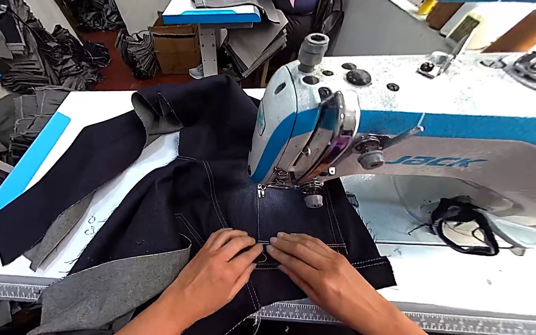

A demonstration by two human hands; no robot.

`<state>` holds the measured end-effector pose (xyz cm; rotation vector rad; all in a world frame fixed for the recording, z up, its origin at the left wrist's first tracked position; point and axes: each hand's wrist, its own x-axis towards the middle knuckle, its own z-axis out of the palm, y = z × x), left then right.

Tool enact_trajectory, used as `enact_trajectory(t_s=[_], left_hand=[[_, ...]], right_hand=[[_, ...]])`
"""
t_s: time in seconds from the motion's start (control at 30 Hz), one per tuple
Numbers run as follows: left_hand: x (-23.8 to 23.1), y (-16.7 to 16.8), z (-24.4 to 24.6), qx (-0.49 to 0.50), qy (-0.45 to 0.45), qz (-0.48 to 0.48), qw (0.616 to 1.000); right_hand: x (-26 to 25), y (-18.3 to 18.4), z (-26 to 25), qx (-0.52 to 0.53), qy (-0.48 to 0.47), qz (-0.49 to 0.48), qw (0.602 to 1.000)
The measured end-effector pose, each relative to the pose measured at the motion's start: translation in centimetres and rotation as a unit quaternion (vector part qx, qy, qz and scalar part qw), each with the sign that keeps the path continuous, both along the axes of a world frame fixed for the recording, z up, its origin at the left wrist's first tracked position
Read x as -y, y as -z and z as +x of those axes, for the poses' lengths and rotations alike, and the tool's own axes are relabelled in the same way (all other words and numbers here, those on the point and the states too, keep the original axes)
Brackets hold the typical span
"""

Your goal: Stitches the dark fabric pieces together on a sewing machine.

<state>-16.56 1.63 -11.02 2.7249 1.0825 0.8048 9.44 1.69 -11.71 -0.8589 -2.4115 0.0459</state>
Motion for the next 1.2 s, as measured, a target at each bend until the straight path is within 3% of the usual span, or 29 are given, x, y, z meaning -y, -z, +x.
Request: enact_trajectory(t_s=[0.1,0.37,0.63,0.97,1.2], left_hand=[[0.6,0.3,-0.6,-0.009,-0.008,-0.021,1.000],[1.0,-0.4,-0.3,-0.113,0.013,0.042,0.993],[-0.5,-0.1,-0.7,-0.080,0.012,0.022,0.997],[-6.9,-0.8,-0.4,-0.072,0.008,0.005,0.997],[-7.7,-1.0,-0.4,-0.065,0.007,0.030,0.997]], right_hand=[[0.6,0.3,0.0,0.004,0.007,-0.006,1.000],[0.4,0.5,0.2,-0.004,0.010,-0.014,1.000],[-0.6,0.3,0.3,-0.034,0.014,-0.067,0.997],[-6.9,0.0,0.3,-0.023,0.042,-0.043,0.998],[-7.3,0.1,0.4,-0.006,0.062,-0.045,0.997]])
